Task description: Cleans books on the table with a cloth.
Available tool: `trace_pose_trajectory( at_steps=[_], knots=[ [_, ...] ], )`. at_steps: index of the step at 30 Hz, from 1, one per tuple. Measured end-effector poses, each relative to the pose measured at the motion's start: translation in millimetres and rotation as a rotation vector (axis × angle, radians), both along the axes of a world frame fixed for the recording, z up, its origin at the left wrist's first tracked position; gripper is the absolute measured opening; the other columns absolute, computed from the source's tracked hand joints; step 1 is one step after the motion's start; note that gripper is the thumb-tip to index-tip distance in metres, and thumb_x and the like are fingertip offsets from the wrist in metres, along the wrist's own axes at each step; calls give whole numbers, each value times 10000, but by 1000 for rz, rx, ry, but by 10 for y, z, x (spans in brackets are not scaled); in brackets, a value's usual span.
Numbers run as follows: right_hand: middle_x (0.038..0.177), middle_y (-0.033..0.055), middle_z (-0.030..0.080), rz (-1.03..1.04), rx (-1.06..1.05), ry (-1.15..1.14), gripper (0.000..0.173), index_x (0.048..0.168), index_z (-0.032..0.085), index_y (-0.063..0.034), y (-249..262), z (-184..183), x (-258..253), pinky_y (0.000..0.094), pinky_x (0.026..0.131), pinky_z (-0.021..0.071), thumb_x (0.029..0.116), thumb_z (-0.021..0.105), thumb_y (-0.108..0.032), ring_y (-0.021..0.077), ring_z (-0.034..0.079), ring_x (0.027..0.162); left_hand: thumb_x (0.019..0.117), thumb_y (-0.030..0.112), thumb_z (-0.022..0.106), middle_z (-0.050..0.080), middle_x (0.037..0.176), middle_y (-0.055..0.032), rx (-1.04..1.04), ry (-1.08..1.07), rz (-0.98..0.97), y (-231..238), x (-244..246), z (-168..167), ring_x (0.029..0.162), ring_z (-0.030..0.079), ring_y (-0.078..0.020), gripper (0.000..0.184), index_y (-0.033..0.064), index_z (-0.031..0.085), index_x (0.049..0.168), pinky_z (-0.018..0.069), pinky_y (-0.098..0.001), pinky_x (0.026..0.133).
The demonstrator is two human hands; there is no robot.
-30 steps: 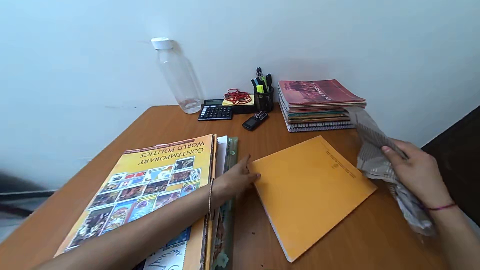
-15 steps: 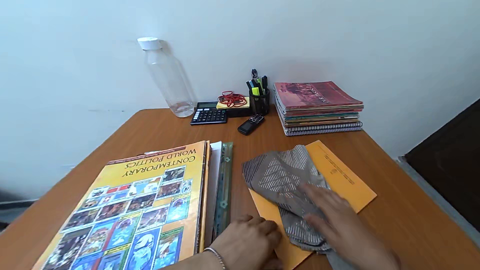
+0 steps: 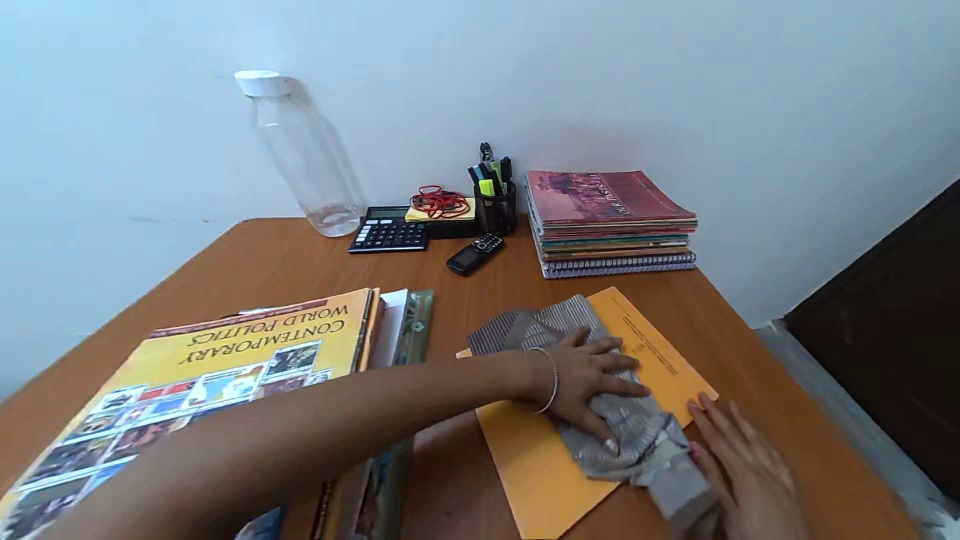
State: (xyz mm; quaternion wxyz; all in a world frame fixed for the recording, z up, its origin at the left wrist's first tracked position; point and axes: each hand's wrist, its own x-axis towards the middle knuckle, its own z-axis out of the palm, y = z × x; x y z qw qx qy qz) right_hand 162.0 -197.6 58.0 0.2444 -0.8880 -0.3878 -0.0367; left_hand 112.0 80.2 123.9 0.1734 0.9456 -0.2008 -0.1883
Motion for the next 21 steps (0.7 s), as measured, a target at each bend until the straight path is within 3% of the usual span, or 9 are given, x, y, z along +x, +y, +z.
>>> trace_pose_trajectory(
  at_steps=[2, 3, 5, 6, 8, 12, 15, 18, 21],
  knots=[
    [1503, 227, 526, -50, 39, 25, 564, 1410, 583, 42, 11, 52, -59, 756, 1099, 283, 856, 645, -46, 554, 431, 1395, 1001, 487, 619, 330, 1671, -103, -4, -67, 70, -84, 268, -55, 1583, 161, -357, 628, 251, 467, 1563, 57, -704, 1205],
    [1471, 267, 541, -85, 41, 51, 529, 1369, 593, 89, 18, 83, -78, 730, 1124, 273, 860, 660, -39, 557, 438, 1387, 1013, 496, 594, 375, 1650, -84, 3, -109, 113, -110, 406, -83, 1573, 210, -335, 590, 244, 502, 1539, 93, -688, 1211],
    [1364, 299, 615, -118, 7, -3, 346, 1212, 687, 106, 32, 49, -67, 704, 1118, 315, 980, 563, -120, 559, 491, 1342, 1030, 497, 570, 431, 1613, -81, 41, -156, 207, -114, 669, -98, 1544, 288, -320, 563, 198, 540, 1506, 162, -663, 1211],
    [1375, 272, 619, -110, -3, -25, 356, 1231, 694, 70, 33, 13, -51, 709, 1107, 324, 1022, 512, -154, 548, 496, 1343, 1035, 498, 560, 470, 1582, -91, 62, -178, 259, -97, 770, -96, 1512, 346, -325, 561, 162, 560, 1485, 223, -650, 1192],
    [1492, 183, 554, -87, -15, -43, 419, 1395, 625, -22, 31, -25, -23, 705, 1108, 325, 1052, 447, -184, 499, 476, 1389, 1038, 515, 544, 526, 1526, -108, 92, -199, 364, -61, 884, -74, 1446, 433, -337, 571, 123, 587, 1451, 326, -638, 1129],
    [1515, 160, 537, -82, 4, -40, 430, 1417, 609, -36, 37, -35, -9, 697, 1113, 329, 1050, 452, -196, 483, 474, 1398, 1032, 525, 547, 571, 1431, -167, 173, -178, 466, -87, 730, 43, 1365, 504, -365, 584, 94, 598, 1424, 400, -607, 1083],
    [1514, 179, 532, -78, -9, -24, 414, 1396, 621, -17, 41, -4, -21, 702, 1103, 335, 1045, 469, -175, 498, 473, 1391, 1019, 487, 600, 586, 1372, -201, 239, -139, 370, -2, 194, 140, 1297, 542, -395, 611, 90, 533, 1478, 438, -583, 1043],
    [1514, 197, 525, -57, -11, -18, 416, 1414, 599, 0, 56, 16, -14, 728, 1097, 322, 1040, 484, -144, 527, 472, 1379, 956, 442, 703, 598, 1336, -251, 186, -160, 67, 130, -477, 138, 1214, 580, -464, 750, 173, 399, 1586, 464, -632, 966],
    [1515, 203, 523, -42, -35, -21, 419, 1424, 590, -3, 73, 14, -4, 731, 1090, 318, 1040, 480, -127, 549, 458, 1378, 825, 380, 838, 643, 1227, -240, 122, -286, -178, 104, -813, 73, 1049, 644, -458, 805, 272, 483, 1539, 515, -609, 797]
  ],
)
